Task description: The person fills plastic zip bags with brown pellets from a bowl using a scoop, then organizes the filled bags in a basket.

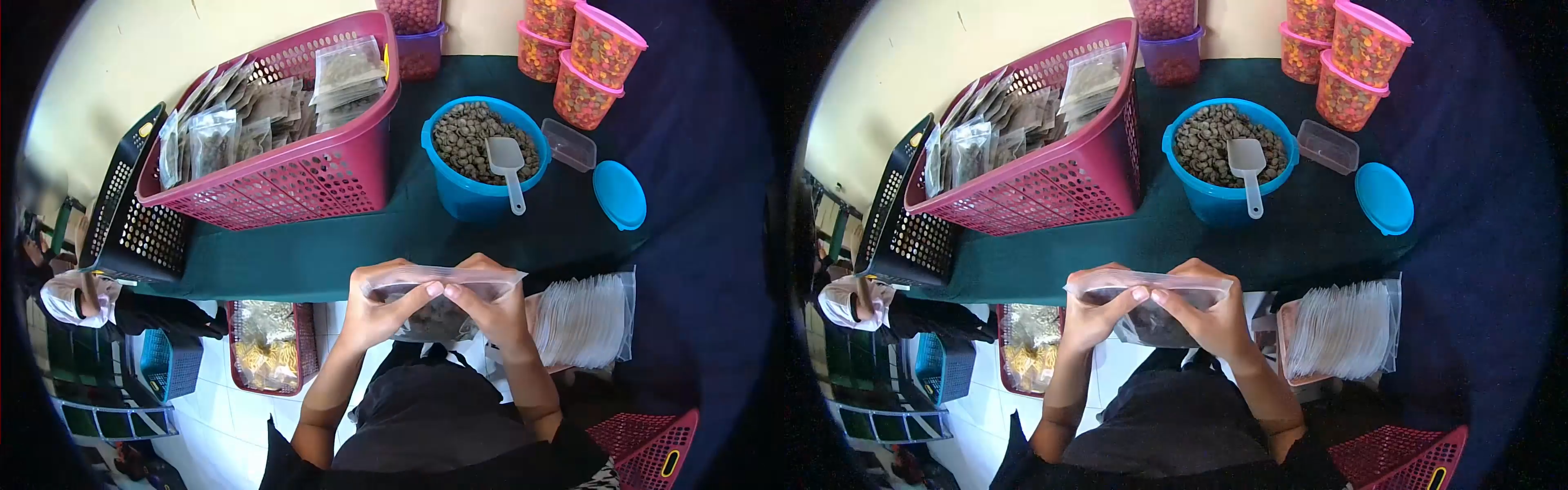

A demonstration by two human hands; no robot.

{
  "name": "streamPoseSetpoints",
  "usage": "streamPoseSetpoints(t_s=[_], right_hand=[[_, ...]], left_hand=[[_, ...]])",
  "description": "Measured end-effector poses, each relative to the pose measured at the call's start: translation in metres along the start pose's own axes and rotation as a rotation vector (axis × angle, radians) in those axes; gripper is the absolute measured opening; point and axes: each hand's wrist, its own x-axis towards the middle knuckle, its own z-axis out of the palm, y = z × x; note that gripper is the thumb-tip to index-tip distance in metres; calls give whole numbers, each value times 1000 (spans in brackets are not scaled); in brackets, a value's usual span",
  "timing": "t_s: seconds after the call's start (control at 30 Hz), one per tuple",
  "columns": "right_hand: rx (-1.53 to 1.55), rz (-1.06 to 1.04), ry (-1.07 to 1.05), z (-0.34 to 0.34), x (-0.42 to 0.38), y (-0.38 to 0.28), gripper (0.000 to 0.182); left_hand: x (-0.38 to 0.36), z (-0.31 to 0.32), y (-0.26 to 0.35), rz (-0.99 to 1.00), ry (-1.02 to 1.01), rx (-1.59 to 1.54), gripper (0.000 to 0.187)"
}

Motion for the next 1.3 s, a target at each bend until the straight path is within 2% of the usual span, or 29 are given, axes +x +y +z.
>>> streamPoseSetpoints(t_s=[0.03,0.2,0.3,0.53,0.57,0.7,0.8,0.87,0.93,0.97,1.0,1.1,1.13,1.2,1.27,1.3], right_hand=[[13,2,28,2,-1,0,6],[-19,-24,33,12,-7,1,4],[-45,-107,-12,16,-7,-1,5],[-78,-152,-17,22,-4,-9,3],[-65,-93,-12,25,-4,-12,3],[-29,-114,-58,43,5,-12,3],[150,23,-158,63,12,-4,3],[287,68,-310,75,15,12,16],[293,227,-436,89,16,17,31],[174,285,-615,91,19,24,48],[57,310,-674,99,18,30,52],[119,344,-655,126,15,51,48],[17,341,-612,132,18,50,44],[-90,330,-560,146,26,45,41],[109,367,-423,159,33,40,37],[181,342,-376,167,37,40,35]], left_hand=[[1,1,0,108,27,34,8],[-16,-27,13,92,27,241,7],[-31,-40,19,92,44,245,5],[-57,-70,26,149,142,245,5],[-60,-75,27,142,147,250,5],[-71,-94,30,140,168,167,3],[-79,-110,22,175,183,56,1],[-84,-122,11,195,364,-83,2],[-83,-132,7,229,559,-322,6],[-82,-143,5,227,607,-405,7],[-80,-153,3,222,656,-491,8],[-74,-176,-1,152,736,-532,16],[-73,-182,-1,125,769,-547,19],[-72,-194,-4,116,657,-663,45],[-73,-205,1,106,357,-549,58],[-73,-210,-5,51,298,-445,64]])
